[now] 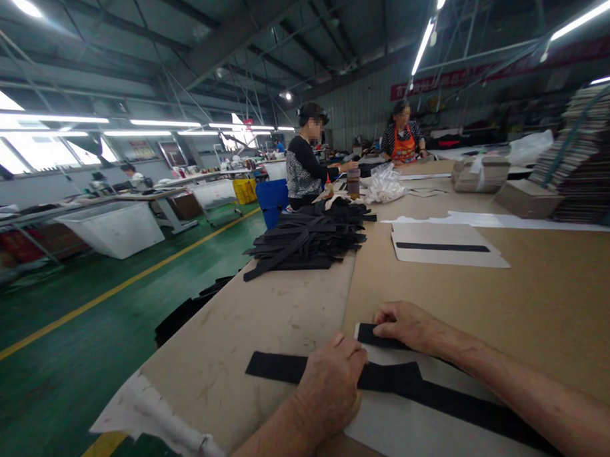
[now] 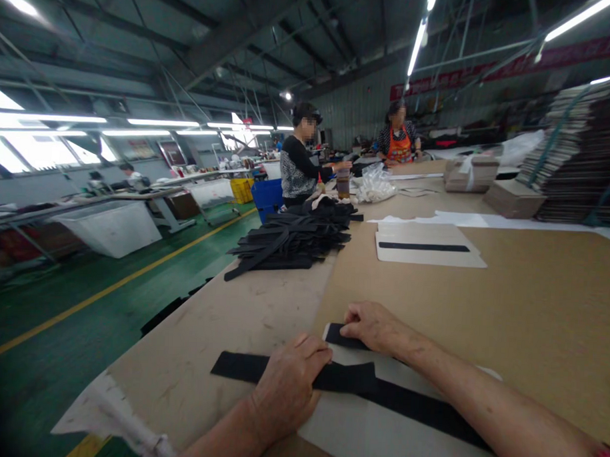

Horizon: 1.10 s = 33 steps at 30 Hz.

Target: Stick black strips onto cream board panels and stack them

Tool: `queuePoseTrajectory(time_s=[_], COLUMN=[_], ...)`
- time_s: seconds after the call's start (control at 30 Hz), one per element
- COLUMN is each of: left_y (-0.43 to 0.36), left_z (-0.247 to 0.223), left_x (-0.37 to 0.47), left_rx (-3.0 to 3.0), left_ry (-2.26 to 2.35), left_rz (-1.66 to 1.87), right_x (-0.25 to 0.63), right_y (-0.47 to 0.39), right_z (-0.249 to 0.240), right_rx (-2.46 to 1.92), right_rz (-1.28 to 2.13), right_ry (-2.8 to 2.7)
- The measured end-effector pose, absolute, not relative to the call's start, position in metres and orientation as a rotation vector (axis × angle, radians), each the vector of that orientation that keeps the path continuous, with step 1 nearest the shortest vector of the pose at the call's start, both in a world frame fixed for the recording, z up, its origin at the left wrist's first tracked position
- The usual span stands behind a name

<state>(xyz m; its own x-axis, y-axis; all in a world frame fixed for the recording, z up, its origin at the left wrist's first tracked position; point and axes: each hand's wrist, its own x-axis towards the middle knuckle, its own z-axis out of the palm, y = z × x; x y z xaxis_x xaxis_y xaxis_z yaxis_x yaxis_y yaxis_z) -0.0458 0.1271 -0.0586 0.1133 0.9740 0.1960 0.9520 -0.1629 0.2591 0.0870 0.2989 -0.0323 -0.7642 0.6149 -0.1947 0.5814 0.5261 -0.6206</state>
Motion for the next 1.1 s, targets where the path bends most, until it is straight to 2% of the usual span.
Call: queuePoseTrajectory(time_s=[0.53,0.77,0.83,0.97,1.1], left_y=[0.128,0.131,0.131,0.133,0.133], left_z=[-0.058,-0.055,-0.056,-0.058,-0.06], left_x=[-0.046,-0.048,-0.048,-0.051,-0.051], left_rx=[2.25,2.262,2.253,2.249,2.248], left_ry=[2.017,2.046,2.046,2.049,2.049], left_rz=[0.51,0.323,0.313,0.34,0.339], right_x=[0.082,0.08,0.091,0.148,0.225], right_y=[0.289,0.288,0.291,0.306,0.328], right_z=[-0.03,-0.028,-0.019,0.002,-0.002], right_rx=[-1.107,-1.087,-1.087,-1.104,-1.22], right_rz=[0.937,0.879,0.95,1.31,1.458], right_ry=[-2.791,-2.812,-2.818,-2.814,-2.581])
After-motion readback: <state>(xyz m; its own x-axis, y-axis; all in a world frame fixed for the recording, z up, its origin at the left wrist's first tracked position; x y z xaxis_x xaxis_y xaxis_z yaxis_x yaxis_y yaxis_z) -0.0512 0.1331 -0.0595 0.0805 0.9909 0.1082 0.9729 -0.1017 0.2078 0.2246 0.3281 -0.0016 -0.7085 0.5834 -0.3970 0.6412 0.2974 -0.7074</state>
